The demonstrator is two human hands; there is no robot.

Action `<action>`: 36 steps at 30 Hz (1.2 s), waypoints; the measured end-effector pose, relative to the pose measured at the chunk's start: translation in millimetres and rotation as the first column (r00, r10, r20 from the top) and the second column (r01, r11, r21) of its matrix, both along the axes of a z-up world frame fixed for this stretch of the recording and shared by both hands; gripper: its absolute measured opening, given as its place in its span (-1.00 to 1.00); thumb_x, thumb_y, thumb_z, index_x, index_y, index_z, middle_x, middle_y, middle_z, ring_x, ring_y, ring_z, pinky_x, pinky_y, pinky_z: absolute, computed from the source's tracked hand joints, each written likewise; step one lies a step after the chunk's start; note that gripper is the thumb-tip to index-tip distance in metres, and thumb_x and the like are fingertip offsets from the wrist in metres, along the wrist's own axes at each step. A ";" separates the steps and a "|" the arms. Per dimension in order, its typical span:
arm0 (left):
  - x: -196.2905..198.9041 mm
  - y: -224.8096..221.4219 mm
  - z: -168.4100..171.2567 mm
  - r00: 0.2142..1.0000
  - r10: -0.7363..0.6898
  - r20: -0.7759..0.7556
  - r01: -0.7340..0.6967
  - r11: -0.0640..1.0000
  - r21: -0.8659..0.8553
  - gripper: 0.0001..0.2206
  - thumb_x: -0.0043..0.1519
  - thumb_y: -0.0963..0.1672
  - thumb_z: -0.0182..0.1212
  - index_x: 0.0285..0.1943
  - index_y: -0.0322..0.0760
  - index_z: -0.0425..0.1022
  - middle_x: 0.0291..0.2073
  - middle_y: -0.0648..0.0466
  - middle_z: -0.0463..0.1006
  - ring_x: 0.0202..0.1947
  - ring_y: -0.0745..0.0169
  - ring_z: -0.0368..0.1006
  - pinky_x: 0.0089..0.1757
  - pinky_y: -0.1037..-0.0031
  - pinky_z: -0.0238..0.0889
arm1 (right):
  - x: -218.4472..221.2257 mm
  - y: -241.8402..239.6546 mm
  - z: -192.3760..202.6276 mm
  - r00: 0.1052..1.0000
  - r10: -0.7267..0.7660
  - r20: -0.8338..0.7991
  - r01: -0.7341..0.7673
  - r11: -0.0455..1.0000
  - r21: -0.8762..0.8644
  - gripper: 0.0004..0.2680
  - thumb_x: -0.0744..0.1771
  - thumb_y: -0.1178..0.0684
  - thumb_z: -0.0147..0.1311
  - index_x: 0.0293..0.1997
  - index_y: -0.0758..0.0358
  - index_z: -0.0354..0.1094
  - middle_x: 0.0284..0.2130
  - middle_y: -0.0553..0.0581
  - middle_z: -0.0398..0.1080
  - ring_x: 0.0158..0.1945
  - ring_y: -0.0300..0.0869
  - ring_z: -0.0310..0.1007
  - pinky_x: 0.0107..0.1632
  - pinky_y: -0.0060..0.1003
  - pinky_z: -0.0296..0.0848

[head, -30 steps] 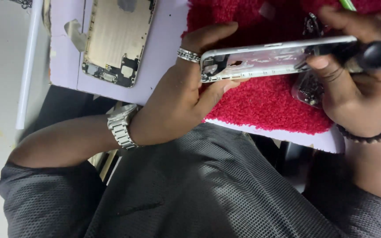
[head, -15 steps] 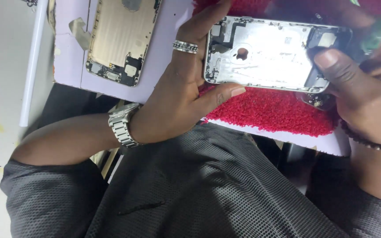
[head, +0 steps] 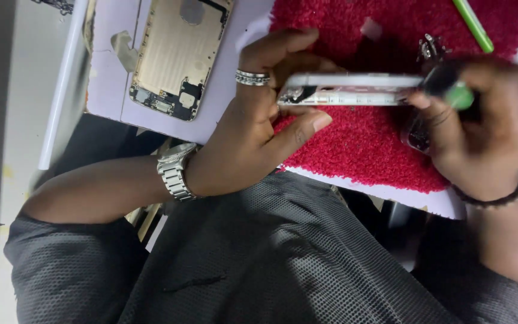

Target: Removing internal screws and extracting the motherboard from a mobile phone chassis using a precision screwdriver.

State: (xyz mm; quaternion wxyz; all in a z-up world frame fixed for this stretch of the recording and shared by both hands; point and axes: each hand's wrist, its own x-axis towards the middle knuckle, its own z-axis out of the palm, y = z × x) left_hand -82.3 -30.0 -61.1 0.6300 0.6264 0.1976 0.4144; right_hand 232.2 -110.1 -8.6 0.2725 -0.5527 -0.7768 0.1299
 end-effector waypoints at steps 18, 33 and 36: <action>1.1 4.3 11.6 0.985 0.107 -0.138 -0.097 0.992 0.078 -0.46 0.58 -0.16 0.22 0.62 -0.31 -0.02 0.58 -0.11 0.14 0.71 -0.02 0.09 0.70 0.22 0.01 | -24.8 12.5 8.4 0.978 -0.153 -0.141 0.118 0.966 -0.232 -0.68 0.53 0.17 0.24 0.44 0.57 0.31 0.08 0.32 0.43 0.06 0.00 0.41 0.20 -0.13 0.38; -1.2 2.2 14.9 0.998 -0.046 0.039 0.051 0.990 -0.129 -0.60 0.64 -0.08 -0.01 0.61 -0.12 0.02 0.47 -0.01 0.28 0.40 0.09 0.50 0.27 0.29 0.84 | -26.9 3.2 11.3 0.997 -0.059 -0.054 0.058 0.998 -0.021 -0.77 0.56 0.24 0.22 0.27 0.74 0.33 0.03 0.54 0.43 -0.01 0.18 0.45 0.10 -0.04 0.37; -2.6 2.8 14.5 0.990 0.064 -0.126 -0.063 0.998 0.018 -0.55 0.65 -0.06 -0.07 0.68 -0.24 -0.01 0.62 -0.01 0.19 0.56 0.12 0.36 0.53 0.27 0.28 | -34.0 10.2 17.1 0.985 -0.087 -0.146 0.069 0.990 -0.125 -0.81 0.56 0.27 0.19 0.26 0.72 0.37 0.04 0.48 0.49 0.00 0.10 0.48 0.13 -0.06 0.45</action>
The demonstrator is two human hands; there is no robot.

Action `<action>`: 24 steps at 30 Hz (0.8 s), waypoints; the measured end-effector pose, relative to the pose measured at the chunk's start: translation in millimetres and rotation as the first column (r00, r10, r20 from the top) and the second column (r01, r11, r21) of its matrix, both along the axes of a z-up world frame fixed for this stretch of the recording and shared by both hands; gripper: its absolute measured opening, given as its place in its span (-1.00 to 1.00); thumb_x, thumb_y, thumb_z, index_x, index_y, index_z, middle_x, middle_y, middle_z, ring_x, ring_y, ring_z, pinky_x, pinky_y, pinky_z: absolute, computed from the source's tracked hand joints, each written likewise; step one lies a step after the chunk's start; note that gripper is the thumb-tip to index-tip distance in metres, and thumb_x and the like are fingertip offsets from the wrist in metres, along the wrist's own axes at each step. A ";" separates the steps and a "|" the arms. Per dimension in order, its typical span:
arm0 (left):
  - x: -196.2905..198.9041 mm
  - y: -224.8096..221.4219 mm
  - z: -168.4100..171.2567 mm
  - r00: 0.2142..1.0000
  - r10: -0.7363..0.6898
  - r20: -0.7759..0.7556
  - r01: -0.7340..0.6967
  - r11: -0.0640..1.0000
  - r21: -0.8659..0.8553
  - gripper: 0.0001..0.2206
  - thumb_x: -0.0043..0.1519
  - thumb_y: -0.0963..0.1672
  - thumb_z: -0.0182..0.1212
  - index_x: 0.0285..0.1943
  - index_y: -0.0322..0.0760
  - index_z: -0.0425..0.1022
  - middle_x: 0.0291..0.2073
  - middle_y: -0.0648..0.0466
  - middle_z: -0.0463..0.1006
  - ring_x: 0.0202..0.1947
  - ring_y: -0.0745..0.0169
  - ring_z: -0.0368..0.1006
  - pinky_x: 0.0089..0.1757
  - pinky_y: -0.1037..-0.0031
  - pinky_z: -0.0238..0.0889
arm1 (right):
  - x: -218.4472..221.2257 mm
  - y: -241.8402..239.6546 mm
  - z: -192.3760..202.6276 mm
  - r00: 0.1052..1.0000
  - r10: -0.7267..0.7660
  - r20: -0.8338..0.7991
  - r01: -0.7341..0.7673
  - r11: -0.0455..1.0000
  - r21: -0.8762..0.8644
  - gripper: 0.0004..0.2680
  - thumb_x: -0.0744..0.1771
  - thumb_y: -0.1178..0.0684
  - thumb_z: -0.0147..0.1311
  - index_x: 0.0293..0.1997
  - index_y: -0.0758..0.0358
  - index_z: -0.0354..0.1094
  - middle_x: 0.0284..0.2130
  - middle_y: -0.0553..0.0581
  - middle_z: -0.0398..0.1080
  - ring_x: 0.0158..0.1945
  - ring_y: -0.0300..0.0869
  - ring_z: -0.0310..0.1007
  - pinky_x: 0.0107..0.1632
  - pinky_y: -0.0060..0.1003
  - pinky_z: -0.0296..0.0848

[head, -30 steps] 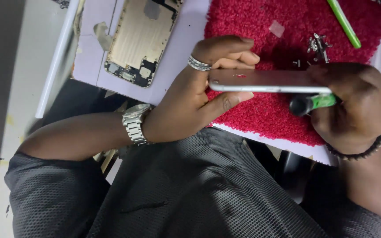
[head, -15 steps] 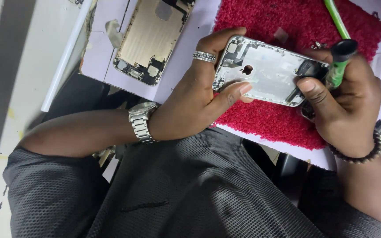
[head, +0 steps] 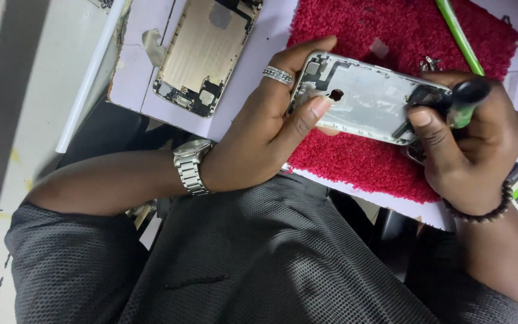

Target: Removing internal screws and extracting the motherboard from a mobile phone chassis using a precision screwdriver.

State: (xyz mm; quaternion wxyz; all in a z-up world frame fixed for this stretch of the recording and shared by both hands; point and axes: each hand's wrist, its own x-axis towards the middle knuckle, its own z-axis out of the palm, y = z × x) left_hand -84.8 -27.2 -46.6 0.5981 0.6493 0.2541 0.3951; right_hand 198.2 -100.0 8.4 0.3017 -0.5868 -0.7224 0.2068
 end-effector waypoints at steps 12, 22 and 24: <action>0.2 1.8 9.3 1.000 -0.012 -0.021 0.012 1.000 0.007 -0.73 0.59 -0.10 -0.10 0.33 -0.44 0.24 0.62 -0.08 0.07 0.52 0.09 0.29 0.43 0.22 0.24 | 5.9 2.0 -5.6 0.994 -0.081 -0.077 0.069 0.986 -0.150 -0.75 0.54 0.18 0.18 0.33 0.63 0.37 0.06 0.36 0.46 0.08 0.04 0.46 0.19 -0.10 0.44; 0.5 -0.1 5.5 1.000 -0.014 -0.006 0.014 1.000 0.007 -0.70 0.61 -0.12 -0.09 0.41 -0.43 0.18 0.62 -0.07 0.08 0.58 0.06 0.23 0.50 0.21 0.20 | 7.8 -2.0 -9.1 0.966 -0.178 -0.190 0.131 0.963 -0.234 -0.78 0.53 0.18 0.19 0.29 0.53 0.34 0.03 0.26 0.47 0.00 -0.09 0.45 0.09 -0.23 0.42; 1.3 -2.0 2.0 0.990 -0.086 0.115 0.103 0.982 -0.155 -0.54 0.63 -0.10 -0.07 0.67 -0.22 -0.08 0.68 0.00 0.01 0.56 0.02 0.39 0.24 0.34 0.91 | 10.6 -7.7 -14.5 0.993 -0.101 0.060 0.098 0.994 0.055 -0.72 0.57 0.13 0.25 0.26 0.72 0.38 0.07 0.57 0.48 0.10 0.23 0.50 0.19 0.01 0.40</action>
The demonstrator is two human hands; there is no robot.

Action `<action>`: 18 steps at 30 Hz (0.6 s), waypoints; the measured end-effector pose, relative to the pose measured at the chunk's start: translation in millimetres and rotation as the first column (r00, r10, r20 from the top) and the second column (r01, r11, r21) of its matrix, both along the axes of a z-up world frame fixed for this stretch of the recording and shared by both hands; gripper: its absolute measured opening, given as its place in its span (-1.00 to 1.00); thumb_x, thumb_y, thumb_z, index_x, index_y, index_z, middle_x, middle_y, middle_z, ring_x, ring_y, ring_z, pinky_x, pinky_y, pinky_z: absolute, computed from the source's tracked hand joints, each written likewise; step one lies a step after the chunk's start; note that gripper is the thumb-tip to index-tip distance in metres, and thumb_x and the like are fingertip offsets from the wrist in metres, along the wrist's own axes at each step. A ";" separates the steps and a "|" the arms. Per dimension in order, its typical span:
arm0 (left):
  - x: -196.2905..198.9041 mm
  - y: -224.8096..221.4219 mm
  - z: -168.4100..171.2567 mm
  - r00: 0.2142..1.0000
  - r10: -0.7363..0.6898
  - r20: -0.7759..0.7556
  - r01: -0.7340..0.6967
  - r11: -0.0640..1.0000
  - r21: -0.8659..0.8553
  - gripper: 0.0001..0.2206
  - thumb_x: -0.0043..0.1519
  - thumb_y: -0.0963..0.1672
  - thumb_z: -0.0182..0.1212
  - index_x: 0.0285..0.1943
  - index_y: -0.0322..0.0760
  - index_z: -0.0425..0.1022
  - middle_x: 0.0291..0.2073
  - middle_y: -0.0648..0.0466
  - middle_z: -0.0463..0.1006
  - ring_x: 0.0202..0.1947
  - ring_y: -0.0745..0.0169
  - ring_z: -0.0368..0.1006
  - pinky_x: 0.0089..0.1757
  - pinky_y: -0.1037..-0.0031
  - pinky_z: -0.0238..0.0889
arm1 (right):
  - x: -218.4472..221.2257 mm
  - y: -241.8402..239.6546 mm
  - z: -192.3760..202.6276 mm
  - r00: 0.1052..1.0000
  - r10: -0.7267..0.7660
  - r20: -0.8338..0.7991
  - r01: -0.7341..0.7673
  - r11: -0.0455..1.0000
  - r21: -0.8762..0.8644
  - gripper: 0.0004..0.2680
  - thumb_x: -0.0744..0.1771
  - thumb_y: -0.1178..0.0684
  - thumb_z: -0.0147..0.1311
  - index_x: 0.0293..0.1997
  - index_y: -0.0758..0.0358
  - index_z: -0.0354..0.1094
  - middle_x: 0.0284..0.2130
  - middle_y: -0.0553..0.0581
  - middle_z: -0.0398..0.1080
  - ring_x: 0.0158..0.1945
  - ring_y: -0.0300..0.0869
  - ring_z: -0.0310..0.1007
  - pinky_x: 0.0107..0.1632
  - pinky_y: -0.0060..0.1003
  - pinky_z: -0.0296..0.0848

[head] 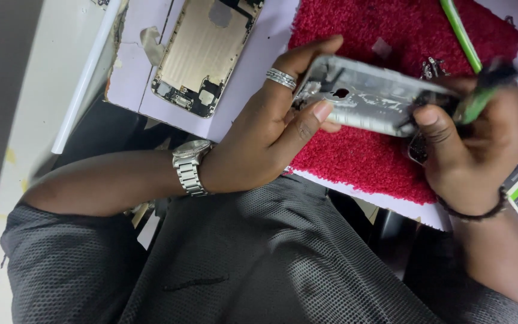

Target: Removing internal screws and extracting the motherboard from a mobile phone chassis using a precision screwdriver.

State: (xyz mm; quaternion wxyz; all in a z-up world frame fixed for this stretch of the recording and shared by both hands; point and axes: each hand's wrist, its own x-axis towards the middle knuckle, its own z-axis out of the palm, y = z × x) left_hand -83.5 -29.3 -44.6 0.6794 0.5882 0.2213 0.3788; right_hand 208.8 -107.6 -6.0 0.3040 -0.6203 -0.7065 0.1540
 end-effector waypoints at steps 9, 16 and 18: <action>-2.0 -2.8 -23.1 0.997 0.003 0.078 -0.021 0.971 0.238 -0.20 0.45 -0.47 0.10 0.73 0.06 -0.09 0.57 -0.13 0.41 0.63 -0.09 0.48 0.58 0.21 0.58 | 36.2 -8.0 -12.6 0.888 0.277 0.367 -0.402 0.855 0.329 -0.87 0.51 0.34 0.24 -0.08 0.76 0.58 -0.17 0.62 0.62 -0.09 0.41 0.72 -0.05 0.08 0.59; -1.9 -1.3 -15.3 0.998 0.030 0.052 -0.041 0.970 0.238 -0.25 0.41 -0.48 0.07 0.69 -0.10 -0.04 0.53 -0.14 0.40 0.62 -0.06 0.43 0.62 0.21 0.47 | 37.7 -4.9 -11.7 0.854 0.297 0.426 -0.449 0.835 0.317 -0.77 0.50 0.20 0.12 -0.02 0.76 0.58 -0.16 0.58 0.57 -0.06 0.39 0.75 -0.08 0.00 0.61; -2.6 -1.5 -13.5 0.998 0.027 0.057 -0.039 0.975 0.219 -0.27 0.42 -0.48 0.07 0.68 -0.13 -0.03 0.53 -0.17 0.37 0.61 -0.09 0.44 0.63 0.18 0.43 | 34.6 -1.7 -12.2 0.871 0.361 0.334 -0.467 0.820 0.331 -0.78 0.45 0.24 0.26 -0.07 0.84 0.52 -0.18 0.59 0.45 -0.08 0.49 0.70 -0.06 0.14 0.69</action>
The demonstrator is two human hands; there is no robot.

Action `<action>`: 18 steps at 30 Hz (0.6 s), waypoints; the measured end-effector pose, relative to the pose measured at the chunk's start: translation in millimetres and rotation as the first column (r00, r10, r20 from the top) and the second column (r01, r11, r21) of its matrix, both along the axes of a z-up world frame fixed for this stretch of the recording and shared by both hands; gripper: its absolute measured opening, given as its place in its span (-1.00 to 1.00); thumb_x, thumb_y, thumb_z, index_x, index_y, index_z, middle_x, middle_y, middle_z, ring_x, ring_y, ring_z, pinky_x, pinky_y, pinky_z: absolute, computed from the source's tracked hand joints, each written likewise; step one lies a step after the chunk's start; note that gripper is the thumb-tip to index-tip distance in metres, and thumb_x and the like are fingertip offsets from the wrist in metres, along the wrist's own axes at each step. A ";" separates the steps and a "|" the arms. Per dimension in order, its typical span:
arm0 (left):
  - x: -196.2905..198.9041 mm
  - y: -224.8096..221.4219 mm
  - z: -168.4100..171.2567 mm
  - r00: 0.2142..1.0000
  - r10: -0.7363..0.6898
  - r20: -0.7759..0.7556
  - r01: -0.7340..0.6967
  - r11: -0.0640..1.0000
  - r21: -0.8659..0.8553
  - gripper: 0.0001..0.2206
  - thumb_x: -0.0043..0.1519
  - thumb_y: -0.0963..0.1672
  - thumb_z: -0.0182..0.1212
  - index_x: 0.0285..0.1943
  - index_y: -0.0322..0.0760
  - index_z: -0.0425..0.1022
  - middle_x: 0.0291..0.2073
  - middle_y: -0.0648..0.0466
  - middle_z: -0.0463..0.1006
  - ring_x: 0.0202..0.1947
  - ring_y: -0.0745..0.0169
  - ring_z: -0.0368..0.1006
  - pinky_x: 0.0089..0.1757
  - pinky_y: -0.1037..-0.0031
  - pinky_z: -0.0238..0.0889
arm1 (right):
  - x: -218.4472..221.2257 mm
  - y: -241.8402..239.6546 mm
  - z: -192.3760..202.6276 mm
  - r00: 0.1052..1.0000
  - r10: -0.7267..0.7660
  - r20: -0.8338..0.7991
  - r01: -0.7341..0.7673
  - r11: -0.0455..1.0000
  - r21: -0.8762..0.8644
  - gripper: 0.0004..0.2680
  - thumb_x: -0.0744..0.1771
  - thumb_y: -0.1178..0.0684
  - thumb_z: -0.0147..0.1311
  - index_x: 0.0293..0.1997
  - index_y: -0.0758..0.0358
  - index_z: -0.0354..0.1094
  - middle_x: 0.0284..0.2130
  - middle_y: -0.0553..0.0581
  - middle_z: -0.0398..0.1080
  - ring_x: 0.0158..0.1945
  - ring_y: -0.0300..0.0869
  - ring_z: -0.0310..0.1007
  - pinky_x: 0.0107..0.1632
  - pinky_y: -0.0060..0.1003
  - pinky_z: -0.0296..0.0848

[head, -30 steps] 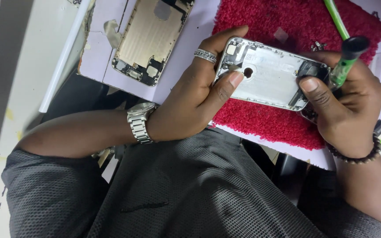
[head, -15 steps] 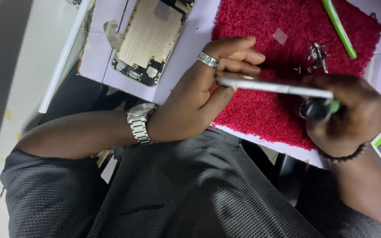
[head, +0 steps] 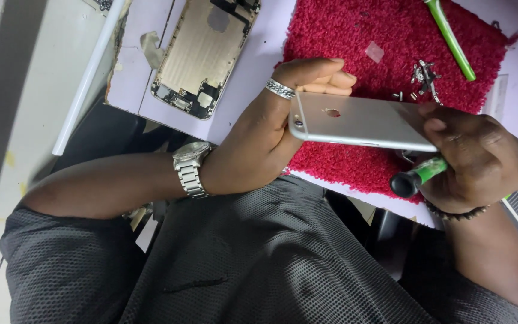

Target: Removing internal screws and extracting the motherboard from a mobile phone chassis using a precision screwdriver.

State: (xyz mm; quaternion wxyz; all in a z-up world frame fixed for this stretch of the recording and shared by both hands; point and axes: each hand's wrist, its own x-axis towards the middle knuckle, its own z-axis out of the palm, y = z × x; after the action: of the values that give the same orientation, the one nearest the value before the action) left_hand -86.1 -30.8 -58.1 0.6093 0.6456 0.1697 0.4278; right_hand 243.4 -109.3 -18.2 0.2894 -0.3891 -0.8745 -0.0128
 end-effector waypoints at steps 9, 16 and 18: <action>4.0 -1.2 -3.4 0.994 -0.022 0.112 0.025 0.999 -0.030 -0.45 0.65 -0.36 -0.03 0.70 -0.03 -0.08 0.52 -0.18 0.38 0.47 0.05 0.61 0.56 0.27 0.59 | -37.3 10.0 7.5 0.924 -0.165 -0.344 0.097 0.974 -0.206 -0.88 0.47 0.31 0.03 -0.12 0.67 0.42 -0.35 0.45 0.52 -0.54 -0.15 0.33 -0.45 -0.29 0.23; 6.9 5.3 14.5 0.989 0.073 -0.132 -0.073 0.997 0.007 -0.70 0.51 -0.14 -0.01 0.25 -0.55 0.48 0.45 -0.12 0.07 0.51 0.07 0.16 0.47 0.30 0.31 | -41.2 -13.3 -7.0 0.803 -0.416 -0.428 0.320 0.905 -0.279 -0.77 0.42 0.24 0.38 0.01 0.43 0.27 -0.15 0.34 0.43 -0.19 -0.02 0.46 -0.06 -0.19 0.38; 7.9 9.3 11.2 0.995 -0.034 0.092 0.028 0.998 0.058 -0.67 0.60 -0.27 -0.13 0.40 -0.30 -0.19 0.29 -0.30 0.43 0.11 -0.07 0.67 0.19 0.32 0.73 | -41.3 -12.0 -1.3 0.935 -0.311 -0.171 0.273 0.938 -0.213 -0.86 0.49 0.19 -0.03 -0.04 0.52 0.41 -0.14 0.45 0.61 -0.18 0.09 0.68 -0.31 -0.25 0.46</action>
State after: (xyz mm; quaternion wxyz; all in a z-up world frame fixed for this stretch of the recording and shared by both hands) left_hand -78.2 -21.4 -46.9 0.6047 0.6446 0.1190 0.4524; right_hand 202.0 -121.3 -19.5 0.3341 -0.5398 -0.7699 0.0653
